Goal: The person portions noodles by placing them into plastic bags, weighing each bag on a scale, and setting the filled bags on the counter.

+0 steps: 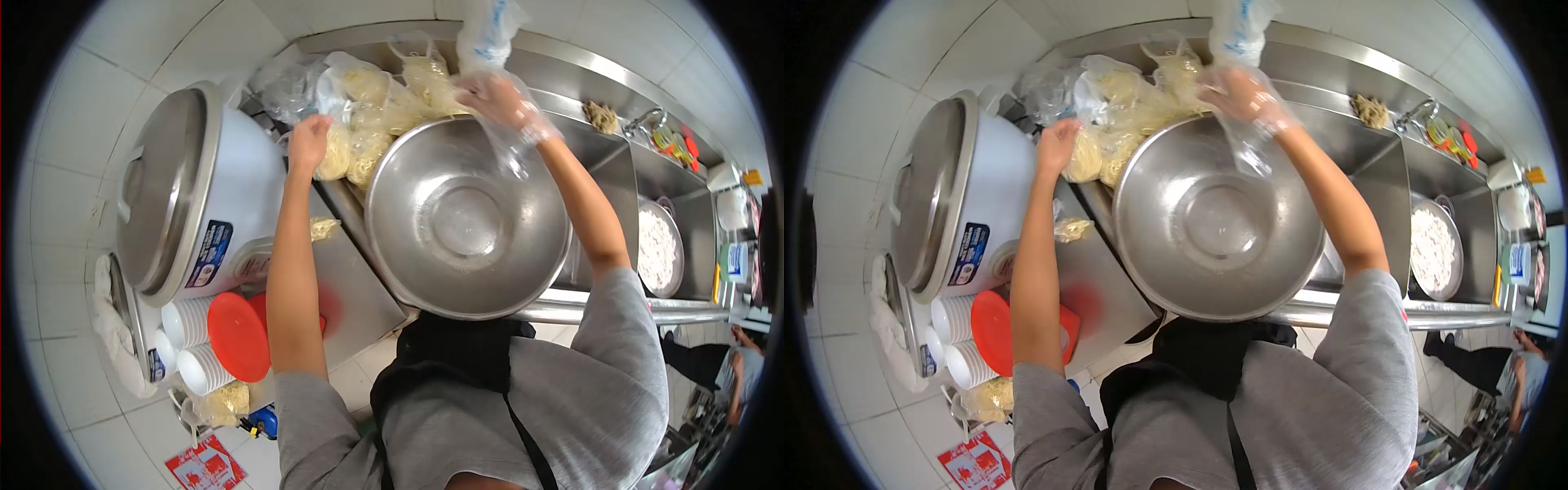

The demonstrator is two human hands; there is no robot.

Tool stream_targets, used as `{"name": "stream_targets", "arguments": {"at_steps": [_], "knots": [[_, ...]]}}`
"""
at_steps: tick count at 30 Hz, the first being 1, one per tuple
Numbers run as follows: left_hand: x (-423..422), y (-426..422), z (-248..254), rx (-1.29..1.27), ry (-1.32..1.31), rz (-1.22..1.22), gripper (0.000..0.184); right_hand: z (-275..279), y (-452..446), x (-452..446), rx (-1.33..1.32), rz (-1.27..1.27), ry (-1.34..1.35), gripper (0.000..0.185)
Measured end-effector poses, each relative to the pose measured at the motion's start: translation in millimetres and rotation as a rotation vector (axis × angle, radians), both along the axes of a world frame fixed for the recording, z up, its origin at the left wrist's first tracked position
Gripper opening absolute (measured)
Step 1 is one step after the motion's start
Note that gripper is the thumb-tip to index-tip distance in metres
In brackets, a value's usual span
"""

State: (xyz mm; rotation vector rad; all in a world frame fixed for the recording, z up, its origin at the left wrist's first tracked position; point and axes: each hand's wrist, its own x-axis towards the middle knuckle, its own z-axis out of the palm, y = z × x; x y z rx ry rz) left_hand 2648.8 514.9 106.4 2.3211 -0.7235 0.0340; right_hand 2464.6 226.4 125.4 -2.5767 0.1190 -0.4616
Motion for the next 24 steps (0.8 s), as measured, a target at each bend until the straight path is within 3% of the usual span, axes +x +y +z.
{"name": "stream_targets", "arguments": {"at_steps": [2,4,7,9,10,13,17,19,23,24], "knots": [[7.0,-4.5,-26.7,0.102,0.014,-0.096,0.036,-22.2,-17.4,-61.6,-0.056,-0.14,-0.089,0.047],[5.3,-5.6,-33.0,0.113,0.014,-0.177,0.044,-67.1,-31.3,-119.5,-0.141,-0.457,0.061,0.057],[-13.6,0.2,-21.5,0.07,-0.031,-0.19,0.053,-72.4,-33.6,-170.9,0.257,-0.291,0.551,0.062],[-34.7,5.4,-1.2,0.151,-0.055,-0.155,0.062,-83.5,-31.0,-184.6,0.353,-0.415,0.548,0.059],[-39.8,9.3,2.1,0.143,-0.042,-0.15,0.063,-85.7,-32.8,-183.7,0.351,-0.531,0.61,0.042],[-59.2,19.6,15.5,0.127,-0.013,-0.097,0.069,-19.8,-26.7,-207.4,0.339,-0.568,0.459,0.035],[-85.1,38.2,29.8,0.053,-0.065,-0.053,0.068,17.1,-80.6,-276.7,0.044,-0.793,0.222,0.028],[-106.0,38.6,32.3,-0.078,-0.16,-0.053,0.065,50.0,-74.0,-303.5,-0.375,-0.763,0.162,0.023],[-150.2,22.8,27.3,-0.286,-0.178,-0.11,0.054,13.8,-62.6,-309.4,-0.704,-0.85,0.092,0.024],[-168.2,16.4,23.4,-0.368,-0.118,-0.144,0.052,-1.4,-69.5,-308.8,-0.631,-0.86,0.08,0.026]]}}
